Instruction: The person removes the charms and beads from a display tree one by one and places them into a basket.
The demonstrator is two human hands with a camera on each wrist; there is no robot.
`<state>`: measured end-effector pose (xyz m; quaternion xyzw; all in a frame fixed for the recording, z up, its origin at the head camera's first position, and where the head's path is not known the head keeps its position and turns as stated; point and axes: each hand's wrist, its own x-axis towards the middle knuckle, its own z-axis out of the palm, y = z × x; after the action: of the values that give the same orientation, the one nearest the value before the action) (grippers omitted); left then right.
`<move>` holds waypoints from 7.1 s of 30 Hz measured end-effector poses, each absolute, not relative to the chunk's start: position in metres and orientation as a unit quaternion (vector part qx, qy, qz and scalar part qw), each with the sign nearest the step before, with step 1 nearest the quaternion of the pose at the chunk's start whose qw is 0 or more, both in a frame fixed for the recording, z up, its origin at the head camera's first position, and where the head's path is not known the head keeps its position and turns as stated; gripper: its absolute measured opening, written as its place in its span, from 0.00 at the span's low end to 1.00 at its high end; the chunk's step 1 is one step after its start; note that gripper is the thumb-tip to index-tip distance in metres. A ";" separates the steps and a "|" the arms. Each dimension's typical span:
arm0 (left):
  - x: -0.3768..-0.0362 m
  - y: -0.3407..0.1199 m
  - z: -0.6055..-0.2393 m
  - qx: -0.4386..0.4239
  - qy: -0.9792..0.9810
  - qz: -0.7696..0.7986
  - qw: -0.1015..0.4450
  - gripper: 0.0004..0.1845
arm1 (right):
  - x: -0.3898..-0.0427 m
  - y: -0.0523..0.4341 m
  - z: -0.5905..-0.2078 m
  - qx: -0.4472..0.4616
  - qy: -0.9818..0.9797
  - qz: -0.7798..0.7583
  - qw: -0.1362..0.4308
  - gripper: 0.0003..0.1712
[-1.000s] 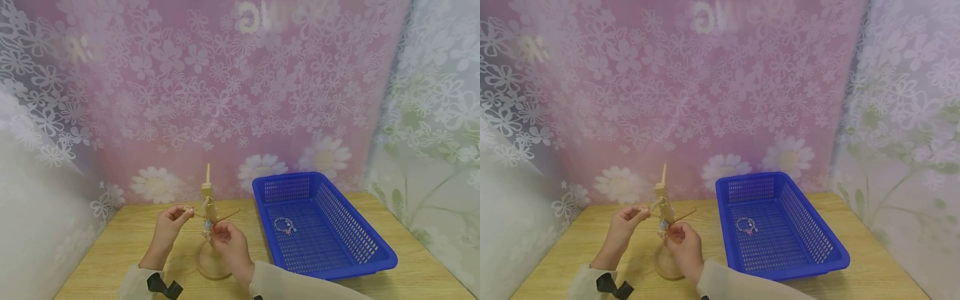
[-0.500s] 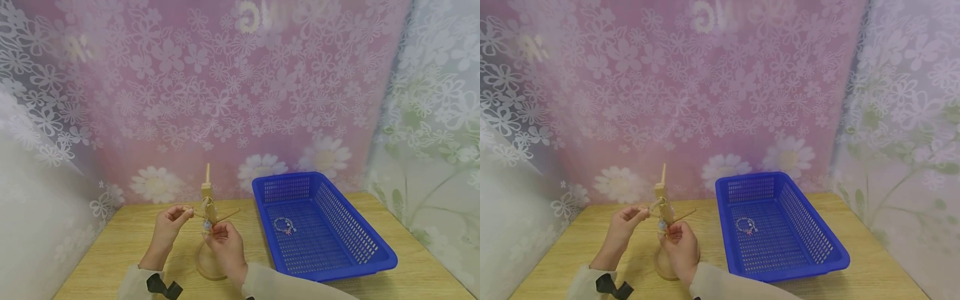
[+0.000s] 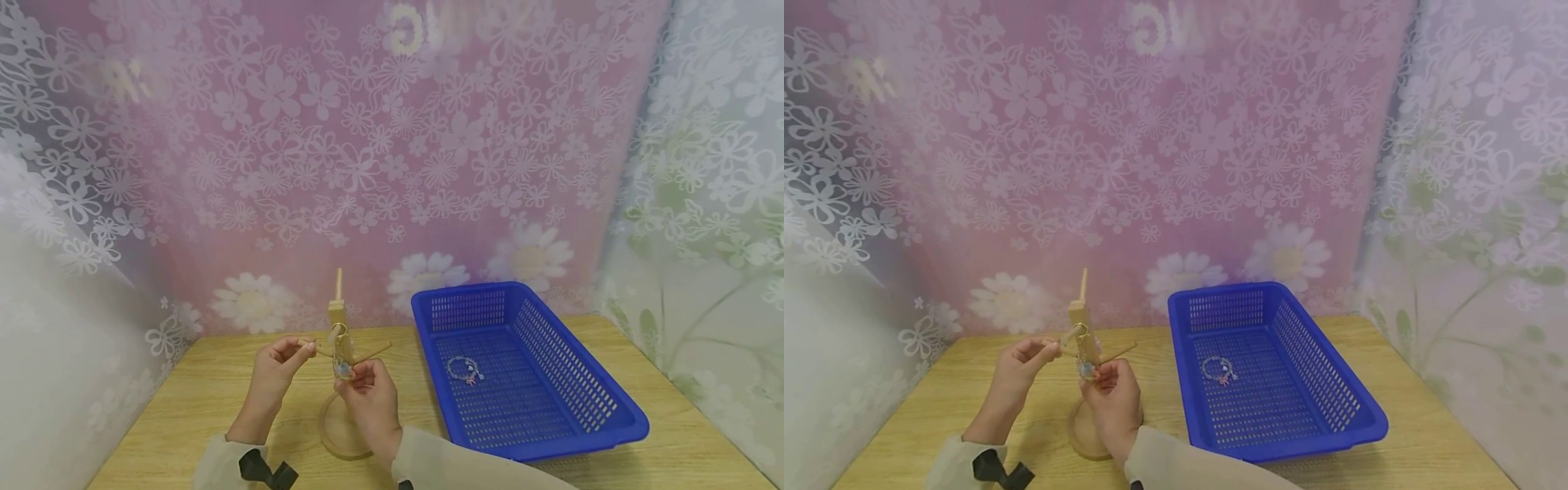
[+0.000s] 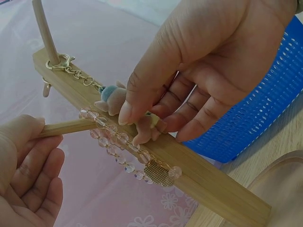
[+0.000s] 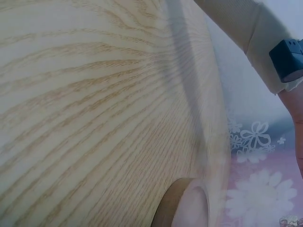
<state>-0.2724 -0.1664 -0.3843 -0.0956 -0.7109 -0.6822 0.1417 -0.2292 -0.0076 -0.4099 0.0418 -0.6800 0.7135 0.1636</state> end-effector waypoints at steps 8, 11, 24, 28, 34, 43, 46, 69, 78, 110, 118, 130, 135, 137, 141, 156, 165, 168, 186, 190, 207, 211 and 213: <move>-0.273 -0.166 -0.384 -0.100 -0.711 -0.681 0.144 0.11 | -0.230 -0.005 -0.411 0.050 -0.672 0.724 0.149 0.16; -0.273 -0.166 -0.384 -0.095 -0.711 -0.682 0.142 0.09 | -0.229 -0.004 -0.411 0.053 -0.673 0.725 0.135 0.16; -0.273 -0.165 -0.385 -0.089 -0.712 -0.681 0.145 0.07 | -0.218 0.005 -0.397 0.106 -0.681 0.717 0.106 0.14; -0.272 -0.166 -0.385 -0.087 -0.711 -0.684 0.138 0.06 | -0.217 0.008 -0.391 0.122 -0.686 0.709 0.105 0.13; -0.272 -0.166 -0.385 -0.089 -0.711 -0.683 0.140 0.07 | -0.217 0.017 -0.383 0.148 -0.699 0.693 0.099 0.13; -0.271 -0.165 -0.385 -0.094 -0.712 -0.681 0.144 0.10 | -0.218 0.028 -0.373 0.170 -0.739 0.641 0.116 0.14; -0.271 -0.165 -0.385 -0.093 -0.711 -0.683 0.142 0.10 | -0.220 0.031 -0.371 0.180 -0.743 0.632 0.128 0.14; -0.273 -0.166 -0.387 -0.097 -0.706 -0.686 0.147 0.05 | -0.221 0.038 -0.356 0.203 -0.728 0.641 0.136 0.15; -0.273 -0.165 -0.386 -0.099 -0.705 -0.688 0.144 0.10 | -0.218 0.039 -0.348 0.210 -0.725 0.644 0.122 0.14; -0.272 -0.165 -0.386 -0.092 -0.705 -0.689 0.141 0.05 | -0.219 0.045 -0.336 0.243 -0.698 0.661 0.130 0.13; -0.272 -0.164 -0.387 -0.091 -0.701 -0.693 0.144 0.02 | -0.219 0.047 -0.331 0.251 -0.689 0.665 0.140 0.13; -0.273 -0.165 -0.388 -0.094 -0.703 -0.690 0.145 0.02 | -0.217 0.049 -0.327 0.250 -0.690 0.667 0.131 0.13; -0.273 -0.165 -0.389 -0.090 -0.701 -0.693 0.144 0.02 | -0.217 0.049 -0.327 0.256 -0.687 0.667 0.132 0.14; -0.273 -0.165 -0.389 -0.089 -0.702 -0.692 0.143 0.03 | -0.218 0.049 -0.327 0.262 -0.684 0.667 0.135 0.14; -0.273 -0.165 -0.389 -0.088 -0.708 -0.686 0.142 0.06 | -0.217 0.051 -0.324 0.276 -0.677 0.668 0.140 0.14; -0.272 -0.165 -0.388 -0.083 -0.704 -0.692 0.139 0.08 | -0.217 0.055 -0.316 0.275 -0.676 0.667 0.148 0.14; -0.273 -0.164 -0.388 -0.085 -0.701 -0.695 0.139 0.09 | -0.215 0.060 -0.312 0.256 -0.677 0.675 0.146 0.15; -0.273 -0.164 -0.388 -0.088 -0.701 -0.694 0.140 0.10 | -0.214 0.062 -0.311 0.251 -0.679 0.675 0.143 0.15; -0.270 -0.163 -0.386 -0.094 -0.706 -0.688 0.140 0.14 | -0.210 0.075 -0.307 0.231 -0.684 0.679 0.136 0.15; -0.270 -0.163 -0.385 -0.092 -0.707 -0.686 0.144 0.13 | -0.211 0.087 -0.305 0.219 -0.699 0.666 0.140 0.15; -0.263 -0.164 -0.382 -0.078 -0.719 -0.674 0.151 0.12 | -0.228 0.147 -0.305 0.170 -0.733 0.648 0.117 0.18; -0.264 -0.162 -0.382 -0.074 -0.724 -0.670 0.146 0.11 | -0.232 0.155 -0.307 0.161 -0.734 0.650 0.110 0.19; -0.263 -0.161 -0.382 -0.066 -0.728 -0.666 0.149 0.11 | -0.234 0.158 -0.307 0.155 -0.739 0.646 0.108 0.19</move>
<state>-0.2634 -0.1606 -0.3823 -0.0657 -0.7277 -0.6664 0.1487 -0.2343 0.1577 -0.3070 0.1548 -0.7393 0.6463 0.1083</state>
